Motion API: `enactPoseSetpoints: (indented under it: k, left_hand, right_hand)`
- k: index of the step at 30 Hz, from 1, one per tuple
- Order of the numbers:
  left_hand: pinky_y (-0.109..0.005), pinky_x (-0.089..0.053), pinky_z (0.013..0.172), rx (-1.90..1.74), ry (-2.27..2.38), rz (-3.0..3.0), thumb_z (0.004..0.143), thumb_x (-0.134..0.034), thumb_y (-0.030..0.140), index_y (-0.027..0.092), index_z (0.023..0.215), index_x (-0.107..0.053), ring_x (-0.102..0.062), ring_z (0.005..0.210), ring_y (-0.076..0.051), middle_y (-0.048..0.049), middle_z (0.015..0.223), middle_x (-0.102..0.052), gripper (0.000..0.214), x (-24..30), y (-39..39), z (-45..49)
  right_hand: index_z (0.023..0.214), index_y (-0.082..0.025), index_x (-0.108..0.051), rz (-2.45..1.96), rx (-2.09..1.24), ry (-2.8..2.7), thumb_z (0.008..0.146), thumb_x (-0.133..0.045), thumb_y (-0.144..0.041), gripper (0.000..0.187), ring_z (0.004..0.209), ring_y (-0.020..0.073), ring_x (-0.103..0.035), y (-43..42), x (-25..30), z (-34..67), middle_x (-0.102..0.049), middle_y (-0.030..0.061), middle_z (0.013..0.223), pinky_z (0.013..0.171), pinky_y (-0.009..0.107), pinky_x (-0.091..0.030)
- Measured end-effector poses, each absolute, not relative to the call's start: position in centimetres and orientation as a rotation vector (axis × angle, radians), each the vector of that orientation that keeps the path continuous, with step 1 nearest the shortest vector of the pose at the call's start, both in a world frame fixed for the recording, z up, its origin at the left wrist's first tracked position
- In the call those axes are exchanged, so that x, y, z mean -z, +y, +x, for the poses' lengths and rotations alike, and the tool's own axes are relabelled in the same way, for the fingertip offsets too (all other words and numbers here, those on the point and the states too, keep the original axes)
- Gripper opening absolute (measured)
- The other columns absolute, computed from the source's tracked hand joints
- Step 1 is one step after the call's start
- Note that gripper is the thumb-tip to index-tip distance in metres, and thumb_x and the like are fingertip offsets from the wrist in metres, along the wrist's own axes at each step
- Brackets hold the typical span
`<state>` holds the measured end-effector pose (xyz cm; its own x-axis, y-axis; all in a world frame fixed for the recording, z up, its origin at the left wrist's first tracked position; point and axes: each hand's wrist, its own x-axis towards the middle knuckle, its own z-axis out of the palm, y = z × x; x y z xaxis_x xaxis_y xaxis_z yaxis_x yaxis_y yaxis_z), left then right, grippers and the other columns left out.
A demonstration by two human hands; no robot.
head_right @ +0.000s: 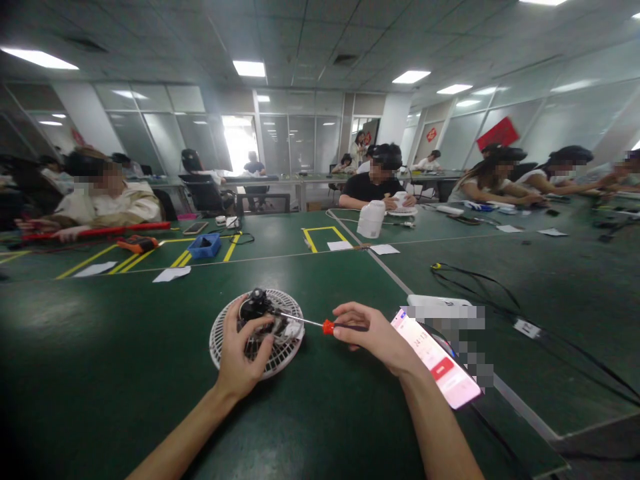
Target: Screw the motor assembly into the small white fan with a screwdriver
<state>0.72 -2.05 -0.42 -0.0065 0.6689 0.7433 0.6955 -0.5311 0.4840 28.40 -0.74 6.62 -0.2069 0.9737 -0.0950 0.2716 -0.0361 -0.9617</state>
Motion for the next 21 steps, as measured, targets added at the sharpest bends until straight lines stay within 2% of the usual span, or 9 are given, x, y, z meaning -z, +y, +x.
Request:
enactPoseSetpoints:
  k: [3, 4, 6, 12, 17, 19, 21]
  left_hand:
    - [-0.063, -0.030, 0.119, 1.618, -1.504, -2.192, 0.087, -0.062, 0.026, 0.023, 0.110, -0.070, -0.031, 0.147, -0.036, -0.0099, 0.154, -0.034, 0.024, 0.38, -2.07, 0.65]
    - [-0.063, -0.031, 0.119, 1.617, -1.500, -2.192, 0.087, -0.062, 0.026, 0.024, 0.110, -0.070, -0.031, 0.147, -0.036, -0.0097, 0.154, -0.035, 0.025, 0.35, -2.07, 0.64]
    - [-0.062, -0.031, 0.119, 1.606, -1.495, -2.196, 0.087, -0.062, 0.025, 0.025, 0.111, -0.071, -0.032, 0.146, -0.036, -0.0090, 0.154, -0.035, 0.026, 0.30, -2.06, 0.64]
    - [-0.064, -0.031, 0.119, 1.599, -1.475, -2.183, 0.087, -0.062, 0.026, 0.026, 0.112, -0.073, -0.030, 0.148, -0.036, -0.0075, 0.156, -0.033, 0.027, 0.38, -1.96, 0.64]
    - [-0.064, -0.030, 0.119, 1.597, -1.478, -2.188, 0.087, -0.062, 0.027, 0.026, 0.112, -0.073, -0.030, 0.148, -0.036, -0.0075, 0.157, -0.032, 0.027, 0.34, -2.00, 0.57]
    - [-0.064, -0.030, 0.120, 1.600, -1.474, -2.196, 0.087, -0.062, 0.027, 0.026, 0.112, -0.073, -0.030, 0.148, -0.036, -0.0078, 0.157, -0.033, 0.027, 0.28, -2.03, 0.57]
    - [-0.064, -0.030, 0.120, 1.607, -1.476, -2.196, 0.087, -0.063, 0.026, 0.026, 0.112, -0.073, -0.029, 0.148, -0.036, -0.0079, 0.156, -0.033, 0.027, 0.21, -2.07, 0.60]
  right_hand:
    - [0.121, -0.023, -0.063, -1.442, -1.442, -1.475, 0.087, -0.063, -0.061, 0.051, 0.063, 0.0181, -0.067, -0.88, -6.58, 28.09, -0.075, 0.0078, 0.087, 0.043, 0.023, -0.048]
    - [0.122, -0.023, -0.063, -1.462, -1.463, -1.466, 0.090, -0.058, -0.061, 0.050, 0.053, 0.0152, -0.063, -0.89, -6.60, 28.03, -0.073, 0.0060, 0.078, 0.039, 0.021, -0.043]
    - [0.121, -0.021, -0.063, -1.464, -1.459, -1.479, 0.090, -0.059, -0.058, 0.048, 0.045, 0.0118, -0.056, -0.87, -6.72, 27.98, -0.069, 0.0025, 0.066, 0.036, 0.018, -0.036]
    - [0.115, -0.018, -0.063, -1.399, -1.327, -1.518, 0.071, -0.078, -0.054, 0.058, 0.054, 0.0123, -0.054, -0.75, -7.35, 28.30, -0.070, 0.0026, 0.074, 0.041, 0.019, -0.038]
    - [0.102, -0.021, -0.068, -1.373, -1.158, -1.520, 0.058, -0.087, -0.040, 0.051, 0.076, 0.0186, -0.064, -0.65, -7.27, 28.45, -0.069, 0.0040, 0.091, 0.053, 0.023, -0.048]
    - [0.100, -0.021, -0.068, -1.357, -1.140, -1.533, 0.060, -0.087, -0.041, 0.049, 0.081, 0.0205, -0.065, -0.68, -7.17, 28.27, -0.069, 0.0046, 0.092, 0.055, 0.024, -0.050]
    - [0.105, -0.021, -0.068, -1.363, -1.203, -1.510, 0.070, -0.081, -0.051, 0.047, 0.076, 0.0197, -0.066, -0.75, -7.09, 28.02, -0.069, 0.0055, 0.090, 0.051, 0.024, -0.049]
